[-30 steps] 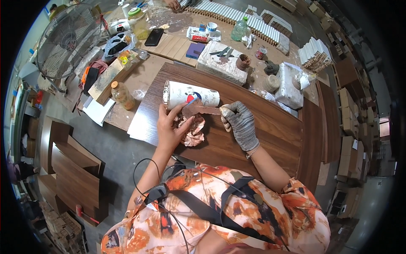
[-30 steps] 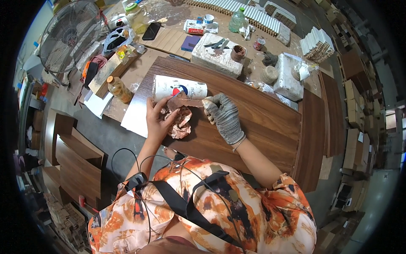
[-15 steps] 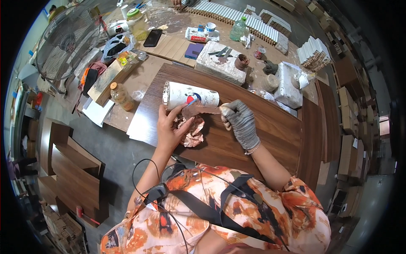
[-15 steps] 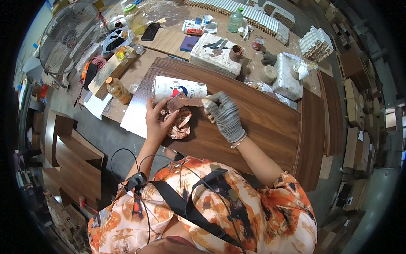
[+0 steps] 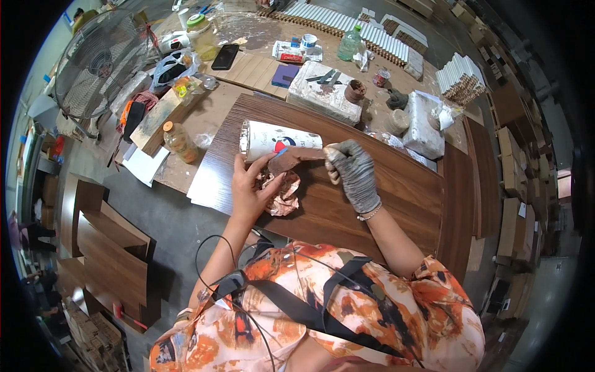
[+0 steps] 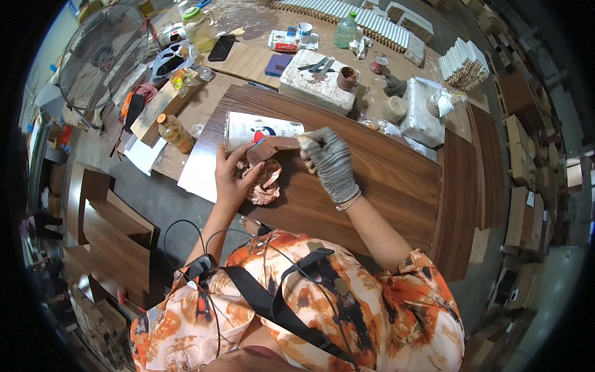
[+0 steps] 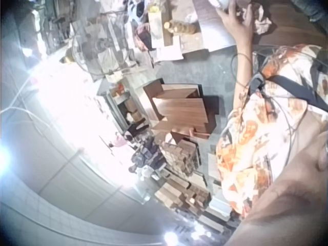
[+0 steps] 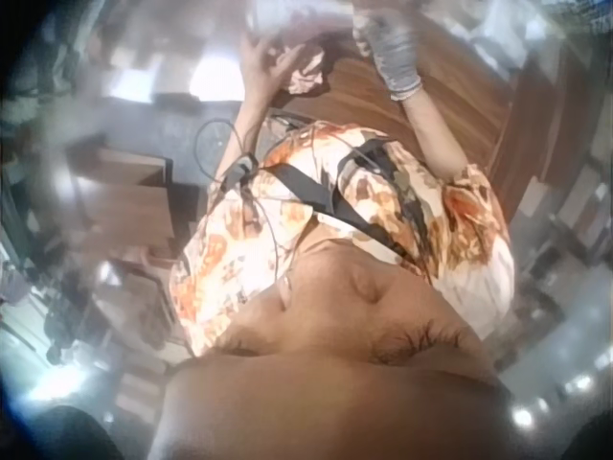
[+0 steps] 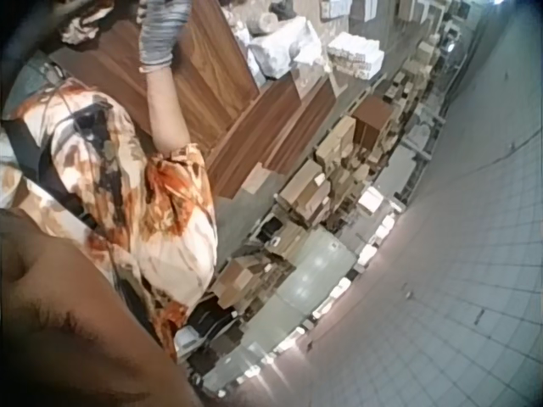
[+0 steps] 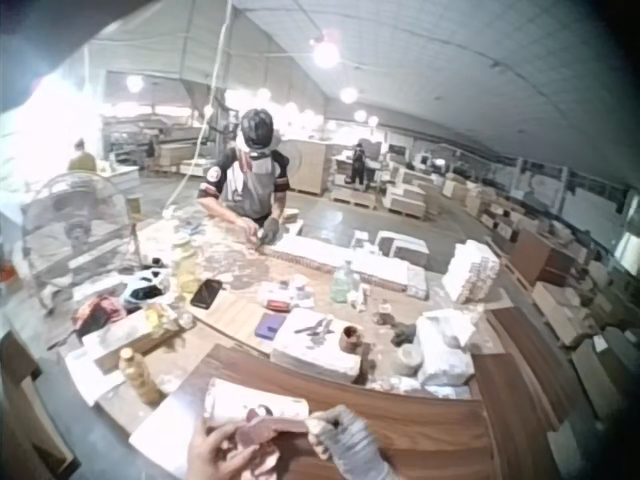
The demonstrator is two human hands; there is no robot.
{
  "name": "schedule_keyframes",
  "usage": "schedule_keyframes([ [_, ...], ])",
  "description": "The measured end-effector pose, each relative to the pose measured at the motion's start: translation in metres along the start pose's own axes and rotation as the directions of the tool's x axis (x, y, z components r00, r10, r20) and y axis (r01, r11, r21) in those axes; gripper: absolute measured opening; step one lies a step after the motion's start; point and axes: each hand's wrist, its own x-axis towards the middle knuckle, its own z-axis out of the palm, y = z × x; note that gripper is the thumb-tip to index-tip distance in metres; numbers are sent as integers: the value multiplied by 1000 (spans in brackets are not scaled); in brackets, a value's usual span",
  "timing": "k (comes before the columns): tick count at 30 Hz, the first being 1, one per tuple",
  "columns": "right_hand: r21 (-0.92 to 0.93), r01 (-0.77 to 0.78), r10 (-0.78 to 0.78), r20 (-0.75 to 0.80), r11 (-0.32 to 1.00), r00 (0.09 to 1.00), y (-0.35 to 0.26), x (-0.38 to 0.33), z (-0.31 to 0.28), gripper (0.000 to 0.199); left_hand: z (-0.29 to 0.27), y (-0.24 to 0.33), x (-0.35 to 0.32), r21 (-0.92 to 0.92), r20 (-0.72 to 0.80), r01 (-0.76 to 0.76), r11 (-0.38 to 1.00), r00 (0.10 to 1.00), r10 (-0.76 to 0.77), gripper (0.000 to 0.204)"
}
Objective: The person wipes down wood panels with a cloth and liquid from a bottle, applies a blue block to the edges, and moves the panels into a stack.
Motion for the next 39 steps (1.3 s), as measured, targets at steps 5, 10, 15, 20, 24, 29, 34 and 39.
schedule_keyframes([
  [5, -11, 71, -71, 33, 997, 997, 5, 2, -5, 17, 1, -1, 0, -15, -13, -9, 1000, 1000, 9, 47],
  [10, -51, 100, -95, 87, 994, 992, 6, -8, 3, 16, 1, 0, -1, 6, -15, -6, 1000, 1000, 6, 46],
  [15, 35, 64, -64, 11, 997, 998, 8, -14, -11, 15, 4, -3, -2, -14, -6, 27, 1000, 1000, -27, 46],
  [20, 16, 31, -32, 32, 999, 999, 16, 4, -27, 17, 6, -7, -4, 9, -45, 12, 1000, 999, -12, 45],
  [24, -226, 318, -358, -163, 921, 920, 10, 111, -120, 21, 4, 1, -2, 39, -27, -32, 999, 999, 33, 46],
  [29, -904, 225, -590, -36, 363, 807, 27, 219, -160, 27, 4, 2, -3, 29, -11, -10, 1000, 1000, 10, 47],
  [34, -966, 78, -340, -10, 246, 941, 47, 258, -184, 50, 12, 1, 2, -17, 0, -38, 999, 999, 38, 47],
  [39, -426, 247, -133, 280, 870, 951, 66, 146, -96, 97, 7, -15, -16, -198, -73, 61, 978, 994, -76, 48],
])
